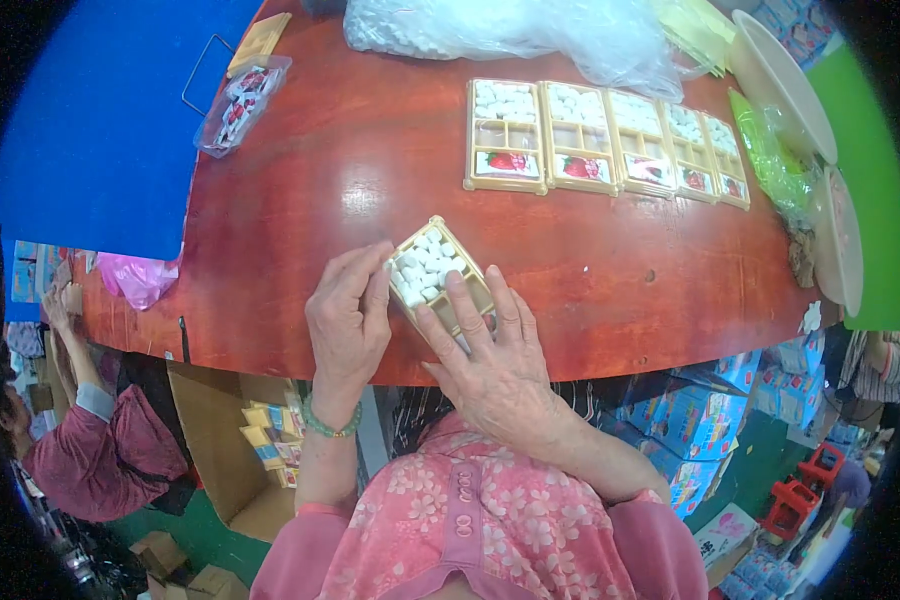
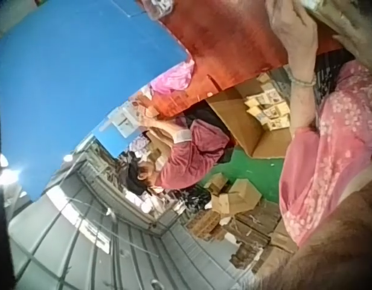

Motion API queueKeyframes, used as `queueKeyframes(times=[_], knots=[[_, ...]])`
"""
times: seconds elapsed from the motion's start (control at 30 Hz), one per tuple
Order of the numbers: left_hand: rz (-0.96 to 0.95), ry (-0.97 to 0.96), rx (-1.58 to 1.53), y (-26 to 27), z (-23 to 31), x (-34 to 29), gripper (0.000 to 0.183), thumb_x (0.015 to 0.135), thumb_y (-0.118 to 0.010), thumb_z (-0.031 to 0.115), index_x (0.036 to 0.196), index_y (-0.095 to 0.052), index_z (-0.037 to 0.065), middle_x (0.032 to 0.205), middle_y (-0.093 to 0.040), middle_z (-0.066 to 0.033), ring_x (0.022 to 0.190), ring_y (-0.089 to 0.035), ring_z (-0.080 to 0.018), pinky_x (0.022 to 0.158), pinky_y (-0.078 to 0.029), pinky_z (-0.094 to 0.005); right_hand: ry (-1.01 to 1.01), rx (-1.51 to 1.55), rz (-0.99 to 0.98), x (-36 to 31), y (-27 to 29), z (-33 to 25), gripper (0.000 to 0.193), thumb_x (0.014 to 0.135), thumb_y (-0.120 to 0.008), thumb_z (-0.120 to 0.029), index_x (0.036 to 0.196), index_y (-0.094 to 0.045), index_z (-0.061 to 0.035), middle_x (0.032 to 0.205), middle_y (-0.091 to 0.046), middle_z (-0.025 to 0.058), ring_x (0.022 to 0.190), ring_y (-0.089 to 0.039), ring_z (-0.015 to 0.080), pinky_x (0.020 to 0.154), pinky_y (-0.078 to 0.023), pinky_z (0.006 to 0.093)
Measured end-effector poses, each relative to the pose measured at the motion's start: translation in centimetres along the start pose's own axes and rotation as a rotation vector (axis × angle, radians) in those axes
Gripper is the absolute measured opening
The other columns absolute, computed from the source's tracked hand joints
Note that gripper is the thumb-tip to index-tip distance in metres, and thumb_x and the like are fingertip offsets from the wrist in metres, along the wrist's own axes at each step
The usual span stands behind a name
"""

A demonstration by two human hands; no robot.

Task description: Manually applying paper labels or wrappers to plastic trays containing marshmallows.

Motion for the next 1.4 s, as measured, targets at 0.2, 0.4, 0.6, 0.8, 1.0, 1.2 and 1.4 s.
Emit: queueKeyframes(times=[0.2, 0.4, 0.6, 0.8, 1.0, 1.2, 1.4], knots=[[0.019, 0.02, -0.018, 0.1, 0.0, 0.1, 0.019, 0.083, -0.059, 0.002, 0.101, -0.064, -0.002, 0.089, -0.066, -0.0157, 0.086, -0.062, -0.0295, 0.073, -0.051, -0.0368, -0.022, -0.018, -0.021, 0.4, -0.1, -0.4, 0.068, 0.073, -0.072, -0.024, 0.135, -0.044, -0.0143, 0.146, -0.026, 0.0192, 0.131, -0.023, 0.0475, 0.101, -0.03, 0.0547], [0.057, 0.022, -0.009, 0.0, -0.3, 0.1, 0.016, 0.083, -0.06, 0.0, 0.098, -0.066, 0.0, 0.089, -0.066, -0.0133, 0.079, -0.065, -0.0231, 0.067, -0.051, -0.0302, -0.028, -0.02, -0.045, 0.9, 0.5, -0.5, 0.066, 0.074, -0.072, -0.023, 0.133, -0.046, -0.0143, 0.144, -0.028, 0.0194, 0.128, -0.028, 0.046, 0.097, -0.033, 0.0532], [0.06, 0.061, -0.025, -0.3, -0.7, 0.6, 0.015, 0.083, -0.061, 0.002, 0.097, -0.067, 0.001, 0.087, -0.066, -0.0121, 0.078, -0.065, -0.0211, 0.066, -0.05, -0.0294, -0.024, 0.029, 0.044, 1.4, 0.3, 0.2, 0.053, 0.076, -0.068, -0.015, 0.126, -0.051, -0.0095, 0.139, -0.034, 0.02, 0.125, -0.033, 0.044, 0.096, -0.034, 0.0516], [0.076, 0.067, -0.054, 0.1, -0.1, 0.5, 0.015, 0.083, -0.061, 0.002, 0.098, -0.067, 0.001, 0.086, -0.066, -0.0115, 0.076, -0.064, -0.0207, 0.065, -0.05, -0.029, -0.043, 0.034, 0.11, 1.7, 0.8, -0.1, 0.05, 0.076, -0.066, -0.011, 0.124, -0.052, -0.0063, 0.137, -0.037, 0.0209, 0.123, -0.037, 0.0411, 0.095, -0.035, 0.0496], [0.028, 0.018, 0.03, -0.5, -0.5, 0.3, 0.014, 0.081, -0.061, 0.0, 0.094, -0.066, 0.001, 0.092, -0.064, -0.0108, 0.085, -0.059, -0.0251, 0.072, -0.048, -0.0326, -0.054, 0.027, 0.043, 1.5, 0.3, 0.4, 0.051, 0.077, -0.066, -0.014, 0.126, -0.051, -0.0077, 0.139, -0.036, 0.0197, 0.125, -0.035, 0.0402, 0.096, -0.033, 0.0501], [0.028, -0.027, 0.096, -0.5, -0.2, -0.2, 0.012, 0.079, -0.06, -0.002, 0.09, -0.066, 0.0, 0.096, -0.063, -0.0119, 0.09, -0.057, -0.0276, 0.077, -0.046, -0.0349, -0.024, -0.006, -0.018, 0.5, 0.0, 0.6, 0.057, 0.078, -0.066, -0.019, 0.131, -0.047, -0.0092, 0.143, -0.03, 0.0203, 0.133, -0.025, 0.0403, 0.102, -0.028, 0.0519], [0.023, -0.059, 0.122, -0.7, -0.2, 0.0, 0.021, 0.079, -0.059, -0.003, 0.099, -0.065, 0.0, 0.105, -0.063, -0.0133, 0.095, -0.058, -0.0315, 0.082, -0.047, -0.0376, -0.002, -0.001, -0.045, 0.6, -0.2, 1.1, 0.061, 0.08, -0.064, -0.023, 0.134, -0.042, -0.008, 0.146, -0.026, 0.0209, 0.134, -0.022, 0.0414, 0.104, -0.026, 0.0533]])
Point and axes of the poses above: each hand's wrist, its own x-axis towards the middle knuckle, its own y-axis out of the back of the hand, z = x × y, the point moved 2 cm from there along x, towards the middle knuckle
